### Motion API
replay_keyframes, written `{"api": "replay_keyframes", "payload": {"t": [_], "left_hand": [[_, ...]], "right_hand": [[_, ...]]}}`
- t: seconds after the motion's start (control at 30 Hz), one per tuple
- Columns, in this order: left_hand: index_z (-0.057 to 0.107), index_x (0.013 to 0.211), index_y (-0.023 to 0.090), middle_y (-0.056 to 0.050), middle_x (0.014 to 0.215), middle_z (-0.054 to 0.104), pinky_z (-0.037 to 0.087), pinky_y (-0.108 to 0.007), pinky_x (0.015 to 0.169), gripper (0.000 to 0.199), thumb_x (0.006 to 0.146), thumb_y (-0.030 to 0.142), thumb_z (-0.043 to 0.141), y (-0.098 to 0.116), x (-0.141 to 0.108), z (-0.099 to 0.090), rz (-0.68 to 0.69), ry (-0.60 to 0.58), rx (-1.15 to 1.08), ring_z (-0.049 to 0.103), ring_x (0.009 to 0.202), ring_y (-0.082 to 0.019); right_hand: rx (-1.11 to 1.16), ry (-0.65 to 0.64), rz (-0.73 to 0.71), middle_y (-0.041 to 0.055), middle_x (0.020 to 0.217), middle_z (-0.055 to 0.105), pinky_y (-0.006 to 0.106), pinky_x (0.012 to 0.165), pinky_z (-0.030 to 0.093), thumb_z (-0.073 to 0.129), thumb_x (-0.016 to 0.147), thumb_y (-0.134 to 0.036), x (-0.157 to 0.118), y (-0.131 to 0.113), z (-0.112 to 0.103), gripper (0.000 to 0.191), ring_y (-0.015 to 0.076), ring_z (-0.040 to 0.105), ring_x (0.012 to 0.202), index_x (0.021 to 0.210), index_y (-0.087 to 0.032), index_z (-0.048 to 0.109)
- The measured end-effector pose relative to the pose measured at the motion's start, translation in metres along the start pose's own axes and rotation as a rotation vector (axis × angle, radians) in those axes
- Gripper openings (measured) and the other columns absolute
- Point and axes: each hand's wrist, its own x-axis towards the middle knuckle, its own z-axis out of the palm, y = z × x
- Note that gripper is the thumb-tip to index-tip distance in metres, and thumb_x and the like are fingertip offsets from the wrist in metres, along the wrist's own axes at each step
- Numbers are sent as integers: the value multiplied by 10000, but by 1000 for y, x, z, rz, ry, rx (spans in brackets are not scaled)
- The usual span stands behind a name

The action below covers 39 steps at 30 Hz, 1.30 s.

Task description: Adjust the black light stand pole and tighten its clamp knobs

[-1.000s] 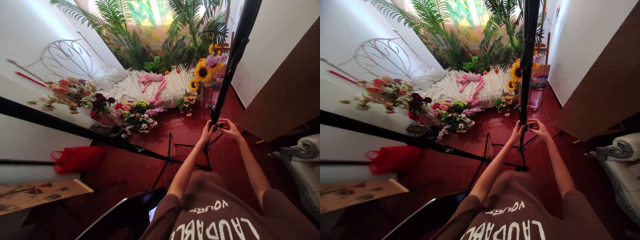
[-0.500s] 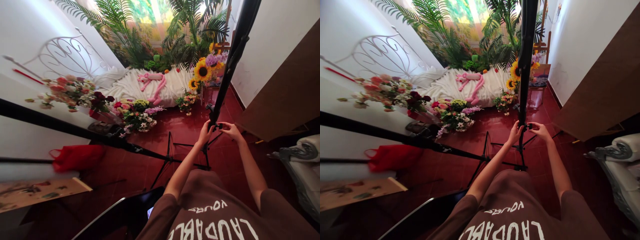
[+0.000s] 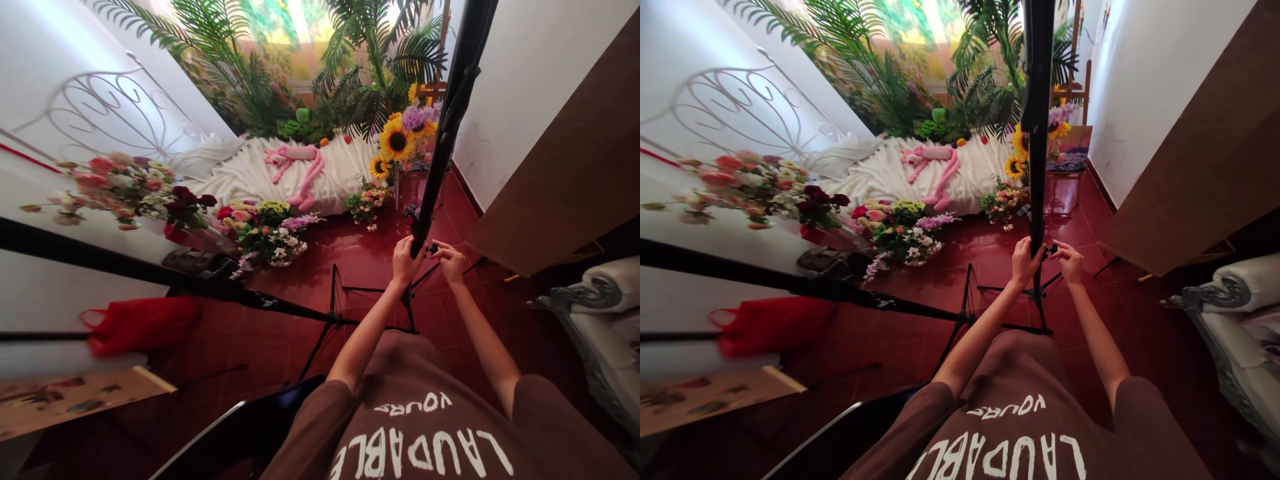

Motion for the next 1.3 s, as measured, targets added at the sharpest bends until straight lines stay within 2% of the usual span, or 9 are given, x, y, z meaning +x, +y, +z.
{"api": "replay_keyframes", "payload": {"t": [0.17,0.23,0.33,0.47,0.63,0.83,1.07,1.17,1.3], "left_hand": [[593,1015,177,-88,978,674,412,-434,1055,275,886,420,583,-3,11,-5,54,-81,-58,634,983,-202],[578,1026,186,-80,956,669,463,-390,974,273,895,425,565,0,17,-5,38,-97,-123,641,920,-187],[545,1082,206,-44,870,653,498,-289,747,303,909,454,532,12,32,-2,-26,-81,-257,631,769,-150],[499,1143,211,23,698,585,437,-229,588,392,920,532,473,38,60,-1,-71,-53,-461,564,577,-101],[502,1108,189,36,644,533,382,-215,489,472,908,608,412,59,86,-7,-19,-59,-576,499,478,-72],[509,1087,187,56,603,506,342,-195,442,433,920,579,427,55,90,-1,15,7,-561,476,449,-57],[533,1046,192,62,571,469,320,-207,413,431,929,583,397,62,92,1,-39,40,-608,419,406,-57],[545,1030,189,57,589,486,331,-204,433,445,920,595,398,65,91,1,-44,43,-622,425,418,-51],[563,1017,194,58,585,498,357,-188,482,425,911,583,431,65,88,-1,4,43,-596,459,456,-48]], "right_hand": [[201,-70,137,70,1044,721,342,744,600,557,769,-304,-7,0,3,172,201,698,901,797,-209,697],[234,-103,159,83,1088,704,342,776,600,594,776,-347,-9,-2,3,233,205,688,953,953,-215,668],[197,-133,146,94,1152,681,334,795,595,626,791,-400,-11,-7,2,366,208,670,1015,1113,-227,611],[102,-159,103,79,1177,680,307,769,589,603,818,-385,-15,-10,-3,362,202,664,1038,1154,-249,606],[44,-158,93,89,1173,693,358,834,579,626,805,-360,-17,-1,-9,449,213,680,1047,1237,-250,576],[75,-184,98,81,1056,742,412,924,552,639,815,-480,-8,-5,-15,392,236,706,1005,1119,-234,662],[-93,-198,111,49,787,746,327,714,549,622,788,-618,5,-10,-17,393,225,708,749,805,-235,710],[-14,-211,227,19,625,688,274,585,497,546,812,-642,9,-5,-5,462,171,636,580,654,-223,659],[275,-252,549,-14,428,536,245,388,343,561,787,-578,17,-1,9,441,111,434,363,527,-223,531]]}}
